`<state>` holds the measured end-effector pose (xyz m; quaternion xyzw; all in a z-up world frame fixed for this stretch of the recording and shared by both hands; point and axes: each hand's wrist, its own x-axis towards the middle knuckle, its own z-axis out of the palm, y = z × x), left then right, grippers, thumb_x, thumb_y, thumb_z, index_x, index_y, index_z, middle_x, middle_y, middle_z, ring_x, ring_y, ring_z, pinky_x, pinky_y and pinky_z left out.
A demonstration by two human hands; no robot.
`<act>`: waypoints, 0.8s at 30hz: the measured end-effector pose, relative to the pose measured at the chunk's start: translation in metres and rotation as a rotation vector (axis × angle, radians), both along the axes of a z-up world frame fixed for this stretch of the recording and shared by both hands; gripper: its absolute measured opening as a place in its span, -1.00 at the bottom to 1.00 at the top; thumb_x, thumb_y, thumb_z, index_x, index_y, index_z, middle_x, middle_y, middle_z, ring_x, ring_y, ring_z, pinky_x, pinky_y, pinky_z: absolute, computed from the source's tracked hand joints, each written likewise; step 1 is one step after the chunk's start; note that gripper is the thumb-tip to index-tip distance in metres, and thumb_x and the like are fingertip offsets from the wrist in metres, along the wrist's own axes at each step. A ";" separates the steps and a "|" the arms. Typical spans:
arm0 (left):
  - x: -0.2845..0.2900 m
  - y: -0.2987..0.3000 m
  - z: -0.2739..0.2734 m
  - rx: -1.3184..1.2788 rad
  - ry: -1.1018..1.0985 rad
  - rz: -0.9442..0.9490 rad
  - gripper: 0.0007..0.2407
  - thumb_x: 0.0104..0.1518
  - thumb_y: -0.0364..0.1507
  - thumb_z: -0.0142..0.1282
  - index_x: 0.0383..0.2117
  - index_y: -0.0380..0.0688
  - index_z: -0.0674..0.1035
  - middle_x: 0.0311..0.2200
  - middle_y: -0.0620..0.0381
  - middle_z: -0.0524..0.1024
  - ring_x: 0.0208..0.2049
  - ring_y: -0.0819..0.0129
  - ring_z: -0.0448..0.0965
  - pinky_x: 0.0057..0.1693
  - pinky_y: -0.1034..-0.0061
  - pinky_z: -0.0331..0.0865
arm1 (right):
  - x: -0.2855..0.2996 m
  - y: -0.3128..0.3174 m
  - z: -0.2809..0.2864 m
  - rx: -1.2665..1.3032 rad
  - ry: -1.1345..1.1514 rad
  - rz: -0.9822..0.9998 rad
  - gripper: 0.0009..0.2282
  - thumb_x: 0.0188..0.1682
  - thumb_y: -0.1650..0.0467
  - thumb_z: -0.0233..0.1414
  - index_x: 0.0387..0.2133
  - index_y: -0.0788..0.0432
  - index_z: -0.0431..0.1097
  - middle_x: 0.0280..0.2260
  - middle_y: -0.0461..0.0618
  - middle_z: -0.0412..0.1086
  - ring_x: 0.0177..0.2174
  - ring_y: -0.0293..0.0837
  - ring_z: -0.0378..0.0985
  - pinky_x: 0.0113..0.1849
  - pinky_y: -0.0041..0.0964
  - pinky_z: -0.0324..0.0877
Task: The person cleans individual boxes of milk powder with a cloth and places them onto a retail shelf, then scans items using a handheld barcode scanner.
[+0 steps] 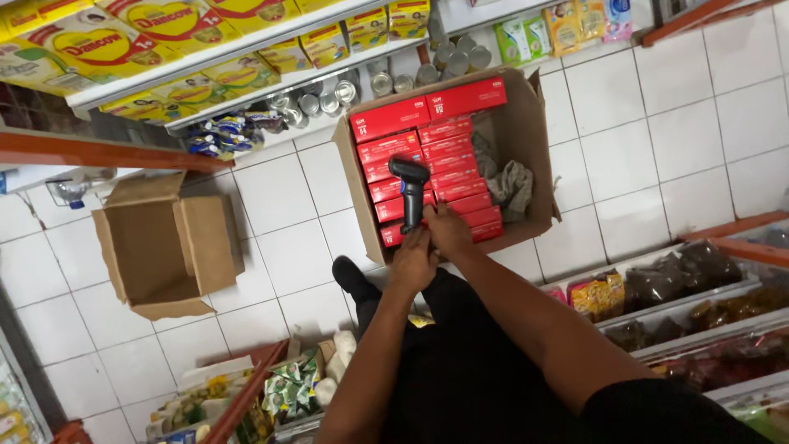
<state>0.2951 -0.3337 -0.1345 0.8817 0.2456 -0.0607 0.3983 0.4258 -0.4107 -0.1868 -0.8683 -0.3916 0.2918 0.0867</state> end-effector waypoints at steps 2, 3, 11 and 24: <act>0.012 0.001 -0.011 -0.032 0.073 -0.009 -0.44 0.09 -0.31 0.16 0.24 -0.27 0.34 0.30 -0.17 0.26 0.32 -0.04 0.23 0.28 0.06 0.20 | 0.007 0.002 0.003 -0.086 0.091 0.011 -0.61 -0.23 0.44 0.15 -0.11 0.10 0.21 -0.06 0.22 0.34 -0.13 0.27 0.52 -0.19 0.12 0.46; 0.014 0.002 -0.016 -0.045 0.102 -0.018 -0.43 0.11 -0.28 0.14 0.27 -0.24 0.32 0.32 -0.14 0.23 0.34 -0.03 0.20 0.30 0.06 0.17 | 0.010 0.002 0.003 -0.085 0.097 0.025 -0.65 -0.15 0.42 0.14 -0.11 0.10 0.22 -0.08 0.22 0.36 -0.13 0.26 0.53 -0.19 0.14 0.46; 0.009 0.033 -0.013 0.000 0.138 0.038 -0.30 0.13 -0.12 0.22 0.33 -0.25 0.21 0.39 -0.16 0.10 0.43 -0.05 -0.03 0.38 0.06 0.03 | 0.010 -0.034 0.009 0.217 0.095 0.087 -0.26 -0.35 0.41 0.25 0.19 0.18 0.12 0.06 0.38 0.27 -0.21 0.31 0.51 -0.23 0.15 0.44; 0.005 0.042 0.084 0.123 -0.094 0.170 -0.64 -0.12 -0.29 0.42 -0.20 -0.18 0.64 -0.21 -0.05 0.62 -0.10 -0.02 0.55 0.07 0.16 0.39 | 0.123 -0.095 -0.031 0.403 0.250 -0.454 -0.64 0.18 0.15 -0.02 -0.12 0.21 0.49 -0.29 0.17 0.55 -0.25 0.03 0.64 -0.15 -0.09 0.50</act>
